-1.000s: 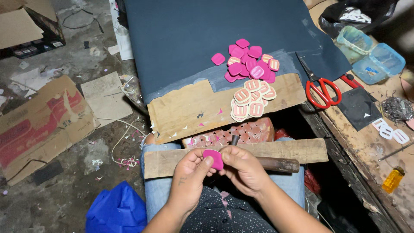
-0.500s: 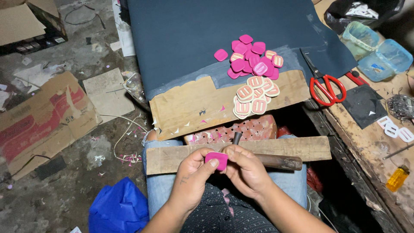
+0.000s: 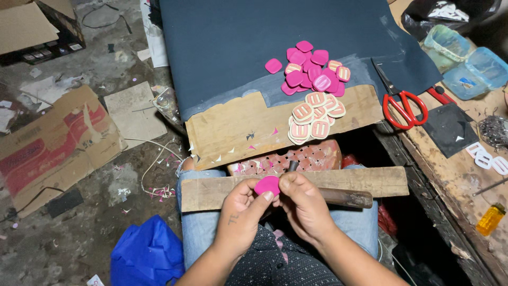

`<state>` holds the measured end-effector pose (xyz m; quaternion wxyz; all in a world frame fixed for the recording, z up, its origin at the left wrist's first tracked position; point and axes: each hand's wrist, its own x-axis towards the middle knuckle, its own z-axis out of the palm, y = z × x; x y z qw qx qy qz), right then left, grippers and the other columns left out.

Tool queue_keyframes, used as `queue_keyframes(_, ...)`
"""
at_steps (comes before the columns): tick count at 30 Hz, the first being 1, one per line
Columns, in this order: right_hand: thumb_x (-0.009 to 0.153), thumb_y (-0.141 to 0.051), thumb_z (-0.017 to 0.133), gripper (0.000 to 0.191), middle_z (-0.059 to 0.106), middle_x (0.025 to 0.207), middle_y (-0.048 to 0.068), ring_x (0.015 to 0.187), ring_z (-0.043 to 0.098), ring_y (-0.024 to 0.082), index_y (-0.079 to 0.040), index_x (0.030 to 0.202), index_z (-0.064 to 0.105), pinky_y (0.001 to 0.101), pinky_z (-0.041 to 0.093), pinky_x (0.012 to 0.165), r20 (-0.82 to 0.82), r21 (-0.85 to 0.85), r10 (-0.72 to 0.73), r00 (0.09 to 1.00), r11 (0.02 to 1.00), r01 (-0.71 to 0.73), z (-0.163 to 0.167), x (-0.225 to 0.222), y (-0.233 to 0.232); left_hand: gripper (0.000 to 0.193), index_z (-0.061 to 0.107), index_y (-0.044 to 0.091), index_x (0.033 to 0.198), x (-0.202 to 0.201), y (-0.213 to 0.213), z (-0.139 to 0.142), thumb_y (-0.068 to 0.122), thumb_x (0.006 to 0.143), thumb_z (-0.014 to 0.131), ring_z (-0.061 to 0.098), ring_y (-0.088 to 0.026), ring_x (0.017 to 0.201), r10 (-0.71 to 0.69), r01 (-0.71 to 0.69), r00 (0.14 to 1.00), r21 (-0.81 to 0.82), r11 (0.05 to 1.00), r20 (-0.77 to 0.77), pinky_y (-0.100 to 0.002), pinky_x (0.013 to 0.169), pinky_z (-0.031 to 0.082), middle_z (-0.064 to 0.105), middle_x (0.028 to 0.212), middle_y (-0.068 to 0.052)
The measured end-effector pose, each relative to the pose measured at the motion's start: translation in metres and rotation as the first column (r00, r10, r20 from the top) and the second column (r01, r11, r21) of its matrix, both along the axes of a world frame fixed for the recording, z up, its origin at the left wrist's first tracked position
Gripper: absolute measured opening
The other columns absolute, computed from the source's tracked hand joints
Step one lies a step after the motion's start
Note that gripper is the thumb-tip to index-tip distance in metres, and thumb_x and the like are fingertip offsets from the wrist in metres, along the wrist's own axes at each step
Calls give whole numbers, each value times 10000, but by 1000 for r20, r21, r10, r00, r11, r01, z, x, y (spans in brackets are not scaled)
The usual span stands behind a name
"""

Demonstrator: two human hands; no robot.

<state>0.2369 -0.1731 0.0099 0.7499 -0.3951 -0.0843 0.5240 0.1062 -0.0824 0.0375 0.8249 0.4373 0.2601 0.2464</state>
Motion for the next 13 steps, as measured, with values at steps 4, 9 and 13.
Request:
queue_keyframes(4, 969, -162, 665, 128, 683, 924, 60, 834, 639, 153, -45, 1018, 649, 314, 522, 791, 34, 14, 59, 998, 998, -60, 1, 3, -2, 109, 664, -23, 1052, -5, 4, -3, 53, 981, 632, 653, -120, 880, -58, 57, 998, 81, 995, 13, -278, 841, 531, 718, 955, -69)
queue_keyframes(9, 977, -203, 656, 173, 689, 934, 70, 871, 659, 171, -31, 958, 648, 347, 543, 837, -74, 67, 93, 993, 994, -88, 0, 4, -4, 98, 656, -14, 1046, -8, 5, -4, 42, 973, 620, 657, -104, 897, -107, 102, 994, 156, 982, 23, -270, 855, 540, 711, 956, -49)
queue_keyframes(13, 982, -200, 664, 164, 678, 957, 65, 874, 634, 168, -37, 989, 650, 345, 512, 827, 53, -13, 53, 997, 999, -53, -1, 0, -4, 109, 668, -16, 1036, -8, 8, -5, 52, 961, 629, 659, -115, 866, -81, 96, 994, 204, 974, -79, -281, 815, 542, 720, 938, -62)
